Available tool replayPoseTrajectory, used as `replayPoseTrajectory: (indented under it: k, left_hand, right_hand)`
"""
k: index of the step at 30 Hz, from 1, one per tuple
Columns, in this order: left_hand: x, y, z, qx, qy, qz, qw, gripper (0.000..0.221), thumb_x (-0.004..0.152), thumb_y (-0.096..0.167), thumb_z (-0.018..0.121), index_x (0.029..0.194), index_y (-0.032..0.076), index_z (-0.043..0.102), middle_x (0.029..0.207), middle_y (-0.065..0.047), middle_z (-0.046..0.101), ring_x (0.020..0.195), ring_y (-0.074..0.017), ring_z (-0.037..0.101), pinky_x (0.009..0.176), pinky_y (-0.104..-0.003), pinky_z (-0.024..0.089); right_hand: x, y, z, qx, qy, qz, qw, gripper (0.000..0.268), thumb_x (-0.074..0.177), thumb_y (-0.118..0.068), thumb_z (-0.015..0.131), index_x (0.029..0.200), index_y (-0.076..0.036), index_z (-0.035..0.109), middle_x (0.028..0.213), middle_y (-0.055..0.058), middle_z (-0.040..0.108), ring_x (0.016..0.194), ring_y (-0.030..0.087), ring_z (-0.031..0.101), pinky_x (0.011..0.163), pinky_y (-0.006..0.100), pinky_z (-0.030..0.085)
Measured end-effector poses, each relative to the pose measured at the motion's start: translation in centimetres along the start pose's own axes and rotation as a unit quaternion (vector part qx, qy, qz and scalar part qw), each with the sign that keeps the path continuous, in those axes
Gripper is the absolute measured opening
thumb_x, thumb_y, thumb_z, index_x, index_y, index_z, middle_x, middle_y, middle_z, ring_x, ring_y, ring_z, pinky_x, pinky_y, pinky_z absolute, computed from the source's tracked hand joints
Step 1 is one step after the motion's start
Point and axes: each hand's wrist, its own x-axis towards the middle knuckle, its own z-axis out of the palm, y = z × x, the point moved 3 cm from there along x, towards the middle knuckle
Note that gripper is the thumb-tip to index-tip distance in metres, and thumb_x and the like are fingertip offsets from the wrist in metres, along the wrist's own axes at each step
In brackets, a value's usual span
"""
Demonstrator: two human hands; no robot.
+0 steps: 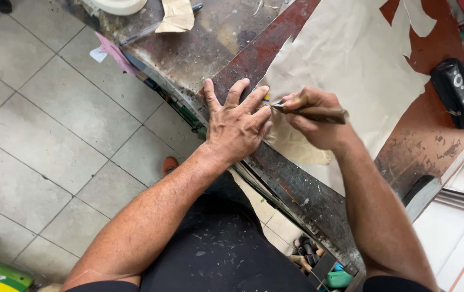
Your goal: Cutting out shoe patterns from a leather sheet using a knife and a template
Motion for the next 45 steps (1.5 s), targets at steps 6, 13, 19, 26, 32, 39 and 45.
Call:
replayPoseTrajectory:
  k: [6, 13, 19, 26, 32, 39, 45]
  left_hand:
    - [-0.2, -0.1, 0.6, 0.017, 0.010, 0.005, 1.000, 0.016, 0.091, 0.037, 0.070, 0.096, 0.022, 0.067, 0.136, -0.003, 0.059, 0.138, -0.0355, 0.039, 0.101, -0.090, 0.014]
    - [-0.2, 0.0, 0.9, 0.029, 0.027, 0.008, 0.999, 0.014, 0.095, 0.036, 0.066, 0.095, 0.022, 0.064, 0.136, -0.002, 0.058, 0.136, -0.0354, 0.040, 0.100, -0.090, 0.015]
    - [-0.2, 0.2, 0.9, 0.048, 0.033, 0.001, 0.998, 0.013, 0.095, 0.037, 0.065, 0.099, 0.024, 0.064, 0.134, -0.001, 0.060, 0.135, -0.0341, 0.042, 0.101, -0.089, 0.016]
    - [0.0, 0.4, 1.0, 0.060, 0.010, 0.003, 0.998, 0.017, 0.093, 0.039, 0.069, 0.102, 0.026, 0.064, 0.137, 0.001, 0.059, 0.135, -0.0331, 0.043, 0.101, -0.089, 0.016]
    - [0.4, 0.9, 0.4, 0.083, -0.012, 0.026, 0.996, 0.017, 0.100, 0.042, 0.070, 0.108, 0.026, 0.066, 0.137, 0.006, 0.059, 0.132, -0.0329, 0.047, 0.098, -0.092, 0.019]
    - [0.8, 1.2, 0.4, 0.121, -0.031, 0.034, 0.992, 0.019, 0.100, 0.043, 0.070, 0.110, 0.029, 0.063, 0.141, 0.007, 0.056, 0.134, -0.0319, 0.046, 0.095, -0.091, 0.023]
    - [1.2, 1.6, 0.3, 0.145, -0.034, 0.049, 0.988, 0.020, 0.098, 0.039, 0.074, 0.115, 0.033, 0.065, 0.142, 0.004, 0.054, 0.133, -0.0343, 0.047, 0.092, -0.088, 0.031]
  right_hand:
    - [4.3, -2.8, -2.7, -0.109, -0.180, 0.078, 0.975, 0.023, 0.080, 0.007, 0.074, 0.103, 0.003, 0.071, 0.094, 0.024, 0.074, 0.092, 0.032, 0.070, 0.078, 0.048, 0.054]
    - [6.3, -2.0, -2.8, -0.167, -0.243, 0.150, 0.944, 0.017, 0.083, -0.005, 0.078, 0.099, -0.010, 0.076, 0.085, 0.014, 0.074, 0.073, 0.022, 0.064, 0.066, 0.038, 0.052]
    - [6.9, -1.7, -3.7, -0.160, -0.284, 0.077, 0.942, 0.018, 0.080, -0.007, 0.081, 0.098, -0.012, 0.076, 0.078, 0.010, 0.073, 0.071, 0.019, 0.065, 0.060, 0.036, 0.050]
    - [8.6, -0.8, -4.2, -0.133, -0.363, -0.030, 0.922, 0.020, 0.077, -0.008, 0.080, 0.096, -0.012, 0.076, 0.082, 0.015, 0.070, 0.078, 0.027, 0.070, 0.066, 0.043, 0.054]
    - [9.5, 0.0, -4.9, -0.104, -0.431, -0.156, 0.883, 0.021, 0.085, -0.006, 0.075, 0.104, -0.013, 0.070, 0.093, 0.005, 0.073, 0.074, 0.019, 0.074, 0.068, 0.032, 0.057]
    - [10.2, -0.9, -5.1, -0.118, -0.463, -0.184, 0.859, 0.020, 0.080, -0.005, 0.065, 0.095, -0.016, 0.071, 0.078, 0.002, 0.067, 0.062, 0.019, 0.064, 0.061, 0.033, 0.049]
    - [10.4, -0.5, -5.4, -0.118, -0.462, -0.213, 0.853, 0.025, 0.078, -0.002, 0.062, 0.096, -0.017, 0.071, 0.079, 0.004, 0.068, 0.069, 0.025, 0.066, 0.063, 0.037, 0.050]
